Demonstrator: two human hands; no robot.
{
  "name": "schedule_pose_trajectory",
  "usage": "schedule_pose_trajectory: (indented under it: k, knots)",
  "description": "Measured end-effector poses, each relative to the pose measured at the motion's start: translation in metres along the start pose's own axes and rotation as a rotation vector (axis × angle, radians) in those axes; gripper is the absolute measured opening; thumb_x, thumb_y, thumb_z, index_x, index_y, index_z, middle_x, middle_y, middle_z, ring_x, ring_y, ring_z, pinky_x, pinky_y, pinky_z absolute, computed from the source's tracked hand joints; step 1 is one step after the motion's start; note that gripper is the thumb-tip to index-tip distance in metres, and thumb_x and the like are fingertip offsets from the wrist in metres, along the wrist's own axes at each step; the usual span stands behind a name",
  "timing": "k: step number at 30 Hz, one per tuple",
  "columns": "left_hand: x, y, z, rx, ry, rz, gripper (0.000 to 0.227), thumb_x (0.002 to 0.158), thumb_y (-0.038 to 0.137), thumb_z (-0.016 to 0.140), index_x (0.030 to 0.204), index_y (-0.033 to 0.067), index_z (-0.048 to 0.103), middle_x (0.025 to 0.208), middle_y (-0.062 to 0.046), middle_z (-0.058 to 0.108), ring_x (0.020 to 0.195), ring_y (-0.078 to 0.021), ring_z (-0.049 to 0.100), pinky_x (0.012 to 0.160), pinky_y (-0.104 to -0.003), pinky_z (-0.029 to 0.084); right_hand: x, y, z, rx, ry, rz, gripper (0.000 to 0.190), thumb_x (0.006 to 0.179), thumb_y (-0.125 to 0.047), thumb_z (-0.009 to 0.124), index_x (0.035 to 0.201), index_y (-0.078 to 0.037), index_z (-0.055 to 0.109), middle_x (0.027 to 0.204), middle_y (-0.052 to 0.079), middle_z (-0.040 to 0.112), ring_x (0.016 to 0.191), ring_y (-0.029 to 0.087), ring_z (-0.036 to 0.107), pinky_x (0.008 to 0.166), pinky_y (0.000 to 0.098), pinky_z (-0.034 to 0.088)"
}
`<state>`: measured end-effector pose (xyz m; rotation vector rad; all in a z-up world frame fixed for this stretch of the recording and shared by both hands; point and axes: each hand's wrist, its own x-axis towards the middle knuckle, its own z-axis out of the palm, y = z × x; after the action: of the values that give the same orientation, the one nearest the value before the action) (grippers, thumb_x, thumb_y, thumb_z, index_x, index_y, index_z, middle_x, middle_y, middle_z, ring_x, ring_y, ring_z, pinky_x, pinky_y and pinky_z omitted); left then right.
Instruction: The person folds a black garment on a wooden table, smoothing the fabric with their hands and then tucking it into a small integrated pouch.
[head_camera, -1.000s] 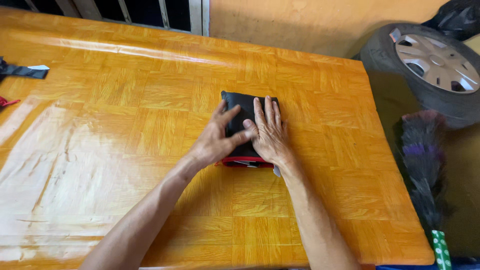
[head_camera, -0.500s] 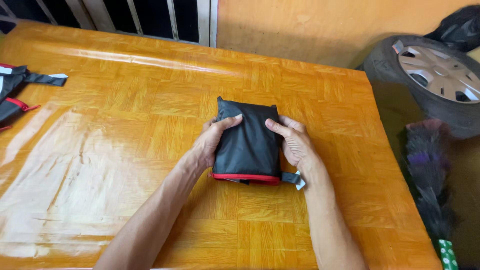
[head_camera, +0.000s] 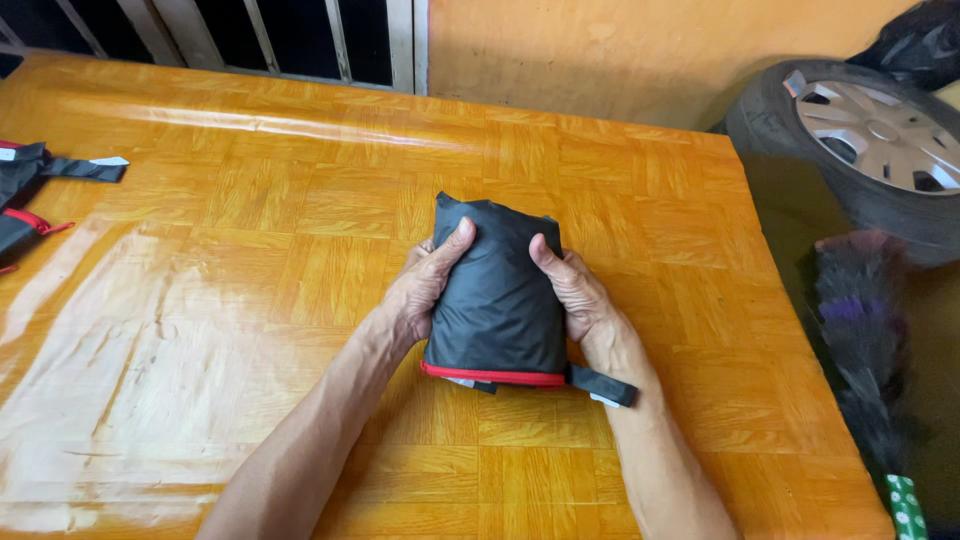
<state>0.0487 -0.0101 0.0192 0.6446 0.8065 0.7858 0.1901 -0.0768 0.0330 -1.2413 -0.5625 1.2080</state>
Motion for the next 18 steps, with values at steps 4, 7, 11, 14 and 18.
schedule_pose_trajectory:
  k: [4,7,11,14,18]
  knots:
    - [-0.009,0.020,-0.014,0.172,0.051,0.033,0.074,0.073,0.053,0.086,0.115,-0.0029,0.062,0.094,-0.021,0.072,0.080,-0.0289,0.075,0.065,-0.041,0.064,0.013,0.005,-0.005,-0.044,0.115,-0.010,0.046,0.080,-0.041,0.087,0.091,0.000,0.070,0.074,0.018,0.073,0.065,0.027,0.075,0.052,0.0376,0.062]
    - [-0.009,0.021,-0.010,0.396,-0.055,-0.003,0.089,0.070,0.053,0.088,0.134,-0.0006,0.057,0.115,-0.025,0.070,0.105,-0.0363,0.073,0.083,-0.053,0.061,0.022,0.010,-0.016,-0.108,0.210,-0.041,0.042,0.079,-0.039,0.090,0.090,-0.002,0.072,0.074,0.016,0.072,0.065,0.027,0.076,0.052,0.0370,0.063]
    - [0.010,0.002,-0.012,0.299,-0.093,0.098,0.062,0.067,0.024,0.097,0.110,-0.0039,0.063,0.082,-0.018,0.071,0.068,-0.0286,0.075,0.055,-0.040,0.063,0.035,0.019,-0.044,-0.104,0.183,-0.013,0.047,0.075,-0.036,0.093,0.098,-0.002,0.069,0.081,0.018,0.073,0.070,0.030,0.076,0.055,0.0413,0.063]
    - [0.015,-0.005,-0.009,0.235,-0.045,0.146,0.058,0.065,0.023,0.099,0.103,-0.0035,0.064,0.074,-0.019,0.070,0.060,-0.0284,0.074,0.048,-0.038,0.062,0.020,0.009,-0.029,-0.102,0.147,0.003,0.047,0.073,-0.028,0.094,0.104,-0.001,0.069,0.087,0.018,0.074,0.074,0.031,0.076,0.058,0.0421,0.064]
    - [0.013,0.003,-0.015,0.632,0.069,0.222,0.083,0.072,0.057,0.088,0.136,0.0128,0.059,0.100,-0.016,0.072,0.091,-0.0262,0.075,0.075,-0.042,0.064,0.024,0.005,-0.029,-0.194,0.139,-0.167,0.072,0.082,-0.027,0.089,0.140,-0.003,0.054,0.123,0.024,0.068,0.104,0.037,0.072,0.079,0.0517,0.065]
